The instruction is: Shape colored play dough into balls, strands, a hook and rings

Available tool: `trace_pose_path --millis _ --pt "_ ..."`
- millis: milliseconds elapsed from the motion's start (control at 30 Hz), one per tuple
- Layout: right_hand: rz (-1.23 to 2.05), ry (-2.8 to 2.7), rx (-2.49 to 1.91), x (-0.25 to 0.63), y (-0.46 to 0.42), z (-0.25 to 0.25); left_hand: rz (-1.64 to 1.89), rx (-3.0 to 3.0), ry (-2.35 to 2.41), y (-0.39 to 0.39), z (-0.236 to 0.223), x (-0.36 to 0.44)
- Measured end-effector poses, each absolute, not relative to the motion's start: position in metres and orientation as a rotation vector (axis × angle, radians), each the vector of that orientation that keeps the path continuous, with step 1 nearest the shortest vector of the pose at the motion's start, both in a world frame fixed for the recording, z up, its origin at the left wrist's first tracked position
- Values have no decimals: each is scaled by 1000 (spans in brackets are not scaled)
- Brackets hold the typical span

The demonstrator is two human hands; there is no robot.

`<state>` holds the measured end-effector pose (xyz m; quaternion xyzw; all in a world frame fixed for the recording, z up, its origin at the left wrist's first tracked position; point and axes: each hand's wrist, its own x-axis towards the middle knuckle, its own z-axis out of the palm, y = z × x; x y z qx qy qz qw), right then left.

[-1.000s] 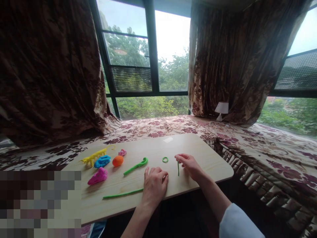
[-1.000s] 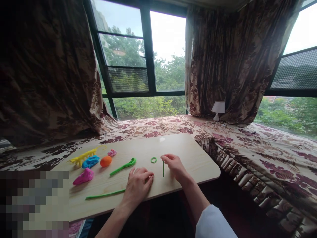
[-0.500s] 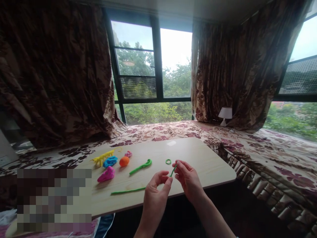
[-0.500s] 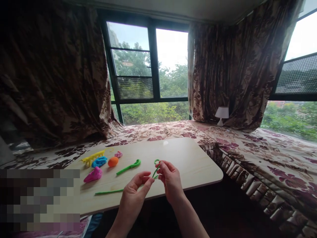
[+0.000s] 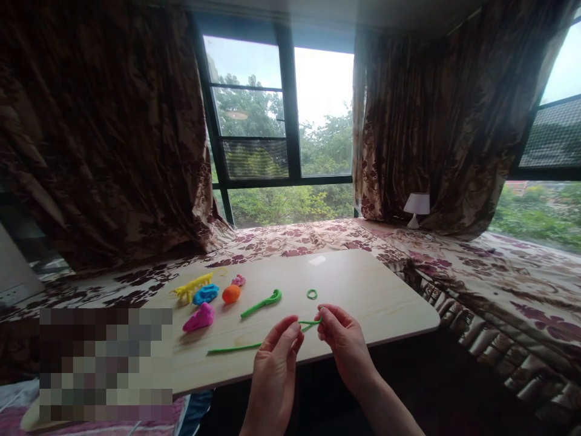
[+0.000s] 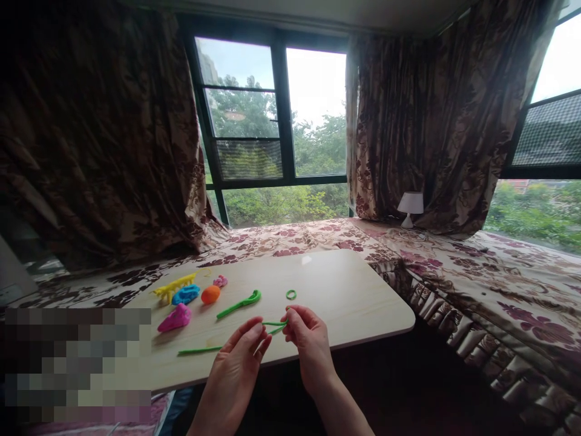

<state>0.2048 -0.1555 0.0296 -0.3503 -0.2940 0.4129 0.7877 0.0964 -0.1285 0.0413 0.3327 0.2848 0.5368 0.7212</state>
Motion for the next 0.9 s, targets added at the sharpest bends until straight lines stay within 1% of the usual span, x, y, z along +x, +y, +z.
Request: trace_pose_path --millis 333,567,900 --pt "879 -690 -803 195 -150 21 1077 536 497 -122 40 87" --pt "793 -889 -938 198 -163 38 1066 711 551 -122 43 83" --pt "434 -1238 -1092 197 -175 54 1052 842 640 -123 46 77"
